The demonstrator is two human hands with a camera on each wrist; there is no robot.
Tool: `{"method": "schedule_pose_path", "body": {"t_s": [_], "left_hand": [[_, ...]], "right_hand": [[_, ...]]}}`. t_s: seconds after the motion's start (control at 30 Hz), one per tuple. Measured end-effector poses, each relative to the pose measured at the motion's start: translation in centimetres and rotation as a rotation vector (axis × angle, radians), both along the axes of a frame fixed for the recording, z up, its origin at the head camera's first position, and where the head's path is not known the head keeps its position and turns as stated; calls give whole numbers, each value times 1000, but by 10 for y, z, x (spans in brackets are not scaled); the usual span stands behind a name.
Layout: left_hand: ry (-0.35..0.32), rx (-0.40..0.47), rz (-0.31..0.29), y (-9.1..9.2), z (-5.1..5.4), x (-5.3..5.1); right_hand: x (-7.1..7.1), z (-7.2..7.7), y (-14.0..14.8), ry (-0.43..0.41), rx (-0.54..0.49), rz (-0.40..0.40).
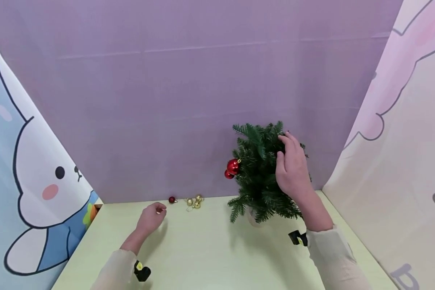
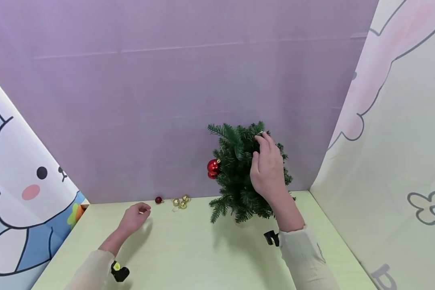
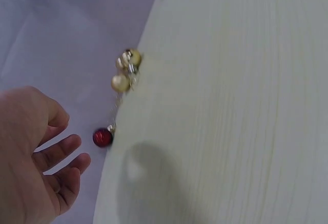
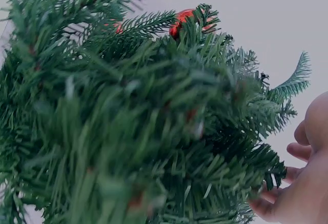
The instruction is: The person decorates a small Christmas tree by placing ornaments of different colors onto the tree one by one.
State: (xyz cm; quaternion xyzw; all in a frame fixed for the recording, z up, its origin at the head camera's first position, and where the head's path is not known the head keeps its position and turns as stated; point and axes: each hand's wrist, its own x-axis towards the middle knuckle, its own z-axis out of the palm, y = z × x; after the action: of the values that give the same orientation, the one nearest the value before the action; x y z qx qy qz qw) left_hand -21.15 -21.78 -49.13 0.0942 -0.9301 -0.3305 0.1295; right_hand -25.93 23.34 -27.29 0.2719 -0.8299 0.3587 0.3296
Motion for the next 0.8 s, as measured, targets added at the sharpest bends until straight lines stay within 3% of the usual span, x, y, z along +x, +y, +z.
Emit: {"method": "schedule_pose_path", "body": {"t_s": [0.27,0.37,0.6,0.8], "left_hand": [[-21,-62,8,-16,-1,-2],[-36,-86,9,-19,-4,-6],[-93,-124,9,-19,-5,-22],[-155,-184,-23,-15,-6,-35]], "right_hand": [[-9,6,6,41,-48,-82],[-16,9,15,-16,-65,-61],[-35,8,32,-240,-21,31],[-33,5,35,-290,10,65]]}}
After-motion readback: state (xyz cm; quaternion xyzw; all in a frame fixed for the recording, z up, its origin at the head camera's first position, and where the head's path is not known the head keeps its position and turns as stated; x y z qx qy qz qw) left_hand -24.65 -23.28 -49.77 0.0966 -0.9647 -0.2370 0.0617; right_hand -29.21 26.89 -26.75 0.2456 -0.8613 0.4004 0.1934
